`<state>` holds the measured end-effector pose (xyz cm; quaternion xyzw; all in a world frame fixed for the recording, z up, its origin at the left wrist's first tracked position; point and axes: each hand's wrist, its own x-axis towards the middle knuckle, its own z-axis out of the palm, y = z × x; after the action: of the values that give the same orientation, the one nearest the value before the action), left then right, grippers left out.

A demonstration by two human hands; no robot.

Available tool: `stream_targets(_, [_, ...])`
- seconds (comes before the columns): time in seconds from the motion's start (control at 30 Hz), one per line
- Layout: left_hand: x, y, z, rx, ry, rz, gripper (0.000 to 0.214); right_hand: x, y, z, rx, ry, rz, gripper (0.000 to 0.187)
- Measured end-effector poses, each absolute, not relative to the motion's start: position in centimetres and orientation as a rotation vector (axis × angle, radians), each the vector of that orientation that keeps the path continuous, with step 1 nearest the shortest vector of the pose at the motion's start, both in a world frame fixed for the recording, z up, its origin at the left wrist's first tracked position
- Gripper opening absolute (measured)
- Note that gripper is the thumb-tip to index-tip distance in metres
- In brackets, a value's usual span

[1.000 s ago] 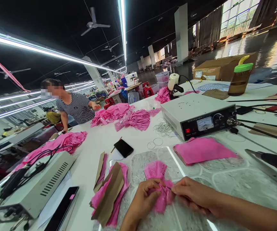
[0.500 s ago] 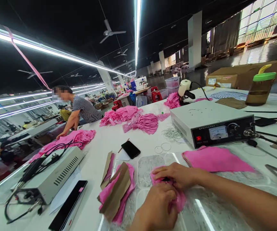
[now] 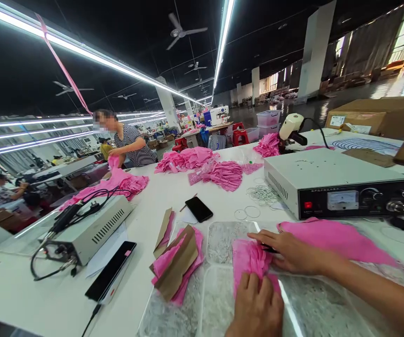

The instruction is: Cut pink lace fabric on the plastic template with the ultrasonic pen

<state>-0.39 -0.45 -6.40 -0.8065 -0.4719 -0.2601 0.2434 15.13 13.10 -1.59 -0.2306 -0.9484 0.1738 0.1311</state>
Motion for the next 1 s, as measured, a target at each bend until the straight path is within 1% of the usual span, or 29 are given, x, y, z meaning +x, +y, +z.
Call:
stream_targets(0.1, [-0.5,-0.2,-6.1,-2.246,-1.246,-0.699,0.007,14.5,12.6,-1.0,-0.517,-2.79,0.502,0.074])
stream_targets(0.17, [-0.8,0.1,-5.7,-2.284,-1.184,-0.716,0.009,13.7,12.5,-0.5,-0.382,-2.834,0.534,0.071])
stream_targets(0.23, [-1.6,0.3,-5.0,-2.356,-1.119,-0.709,0.01,13.1,12.7,-0.3,-0.316,-2.851,0.554,0.058])
stream_targets(0.33, [-3.5,0.1,-3.2,-2.556,-1.089,-0.629,0.012,12.8,13.1,-0.4,-0.374,-2.823,0.559,0.03])
stream_targets(0.37, [-4.2,0.0,-2.6,-2.624,-1.122,-0.625,0.012,12.8,13.2,-0.5,-0.407,-2.805,0.561,0.023])
stream_targets(0.43, [-5.3,-0.3,-1.4,-2.717,-1.282,-0.701,0.013,13.1,13.3,-0.5,-0.469,-2.769,0.569,0.015])
stream_targets(0.53, [-5.5,-0.3,-1.1,-2.637,-1.657,-0.933,0.017,13.2,13.2,-0.1,-0.522,-2.726,0.593,0.014])
stream_targets(0.6, [-4.7,0.0,-1.9,-2.433,-1.871,-1.043,0.019,13.2,13.0,0.4,-0.53,-2.711,0.611,0.014])
stream_targets(0.67, [-3.7,0.4,-2.9,-2.204,-2.013,-1.108,0.015,13.1,12.9,0.9,-0.526,-2.702,0.626,0.014])
stream_targets(0.7, [-3.4,0.6,-3.3,-2.116,-2.065,-1.124,0.022,13.1,12.9,1.1,-0.522,-2.698,0.633,0.013])
stream_targets(0.77, [-3.3,0.9,-3.7,-2.033,-2.156,-1.114,0.047,13.1,13.1,1.3,-0.52,-2.684,0.645,0.009])
stream_targets(0.8, [-3.6,1.0,-3.6,-2.04,-2.197,-1.088,0.055,13.1,13.3,1.4,-0.526,-2.672,0.649,0.007])
stream_targets(0.83, [-4.2,1.2,-3.3,-2.063,-2.233,-1.056,0.056,13.1,13.6,1.4,-0.536,-2.658,0.649,0.005])
stream_targets(0.93, [-6.8,2.4,-1.4,-2.132,-2.275,-1.0,0.037,12.8,15.2,1.6,-0.583,-2.597,0.63,0.007])
stream_targets(1.0, [-8.6,4.0,0.2,-2.153,-2.236,-0.987,0.034,12.4,16.6,2.0,-0.617,-2.545,0.606,0.008])
